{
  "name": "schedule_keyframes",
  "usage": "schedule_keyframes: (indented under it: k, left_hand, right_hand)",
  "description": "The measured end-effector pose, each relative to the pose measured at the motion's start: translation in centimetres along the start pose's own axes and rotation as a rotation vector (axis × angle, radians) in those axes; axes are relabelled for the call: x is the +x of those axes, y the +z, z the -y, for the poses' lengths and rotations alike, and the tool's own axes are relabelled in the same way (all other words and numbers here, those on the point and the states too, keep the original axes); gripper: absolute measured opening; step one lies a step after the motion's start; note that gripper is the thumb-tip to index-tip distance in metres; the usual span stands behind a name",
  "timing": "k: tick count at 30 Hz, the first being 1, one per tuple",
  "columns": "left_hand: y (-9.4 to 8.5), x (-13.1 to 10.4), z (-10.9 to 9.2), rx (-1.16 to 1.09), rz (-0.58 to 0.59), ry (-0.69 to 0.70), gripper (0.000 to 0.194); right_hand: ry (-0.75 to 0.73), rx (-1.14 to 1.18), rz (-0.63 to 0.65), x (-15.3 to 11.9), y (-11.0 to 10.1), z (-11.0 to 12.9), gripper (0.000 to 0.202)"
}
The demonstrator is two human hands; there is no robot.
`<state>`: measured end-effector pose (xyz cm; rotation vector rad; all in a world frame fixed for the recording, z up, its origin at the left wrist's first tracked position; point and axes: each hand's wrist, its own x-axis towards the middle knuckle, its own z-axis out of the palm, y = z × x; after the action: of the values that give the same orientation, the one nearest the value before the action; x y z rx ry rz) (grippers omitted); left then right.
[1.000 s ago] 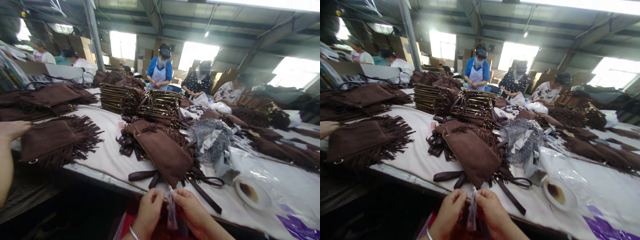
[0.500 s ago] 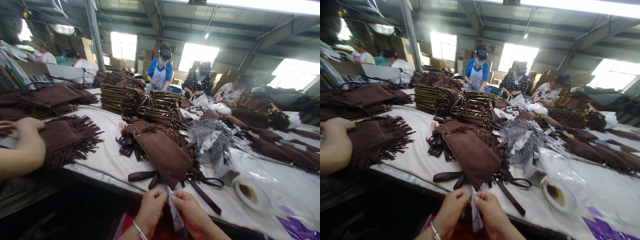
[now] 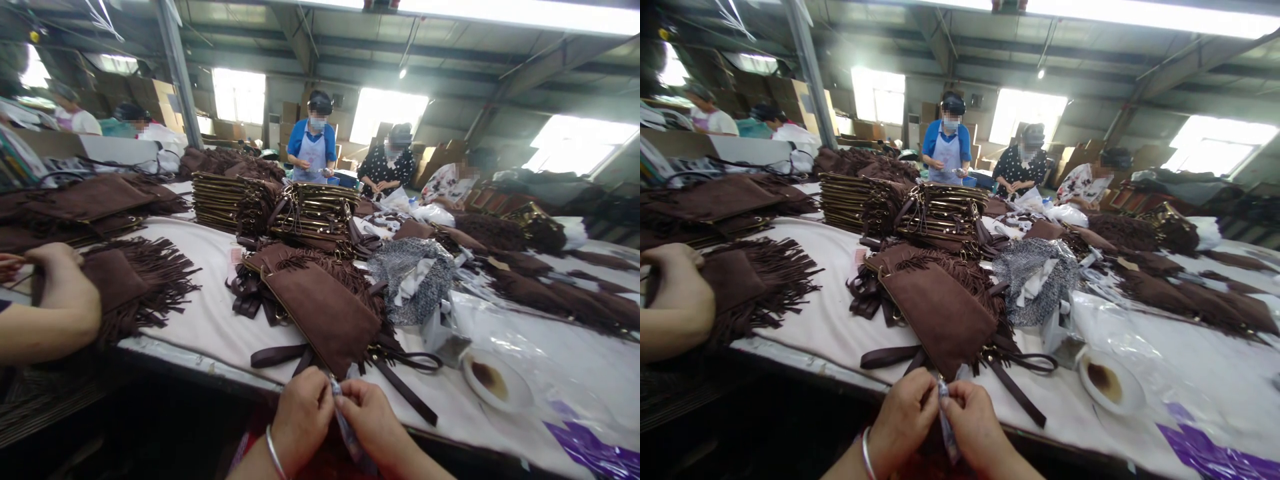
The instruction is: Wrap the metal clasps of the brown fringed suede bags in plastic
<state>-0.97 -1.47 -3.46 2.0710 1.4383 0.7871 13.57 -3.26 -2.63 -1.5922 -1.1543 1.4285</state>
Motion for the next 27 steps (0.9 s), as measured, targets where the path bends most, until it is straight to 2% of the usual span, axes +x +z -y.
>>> schedule_keyframes:
  k: [5,9,14,16,19,20,22,24,25,27]
  left_hand:
    - [-0.2,-0.2,0.3,0.240,-0.032,0.190,0.021]
    - [-0.4,-0.8,-0.7,0.331,-0.043,0.248,0.023]
    - [0.6,-2.2,-1.0,0.275,-0.040,0.276,0.027]
    - [1.3,-2.7,-0.9,0.233,-0.027,0.344,0.035]
    - [1.5,-2.9,-1.4,0.048,0.079,0.481,0.044]
    - [1.3,-2.8,-1.6,-0.046,0.117,0.472,0.043]
    - [0.6,-2.2,-2.0,-0.232,0.101,0.284,0.035]
    - [-0.4,-1.1,-2.0,-0.379,-0.022,-0.045,0.026]
    - [-0.9,-0.4,-1.8,-0.443,-0.094,-0.217,0.026]
    - [-1.8,1.5,-1.1,-0.595,-0.192,-0.479,0.036]
  right_hand:
    - [-0.064,-0.098,-0.050,0.0,0.2,0.0,0.017]
    - [-0.040,-0.005,-0.060,-0.1,0.0,0.0,0.014]
    - [0.012,0.223,-0.021,-0.4,0.0,0.0,0.022]
    - [0.051,0.311,-0.006,-0.4,0.1,-0.2,0.026]
    - [0.132,0.541,0.010,-0.5,0.4,-0.5,0.031]
    - [0.144,0.606,0.026,-0.6,0.4,-0.6,0.032]
    - [0.121,0.629,0.116,-0.9,0.0,-0.5,0.032]
    - [0.076,0.494,0.220,-1.5,-0.8,-0.5,0.032]
    - [0.056,0.393,0.238,-1.8,-1.3,-0.6,0.032]
    - [0.012,0.204,0.180,-2.4,-2.6,-1.1,0.032]
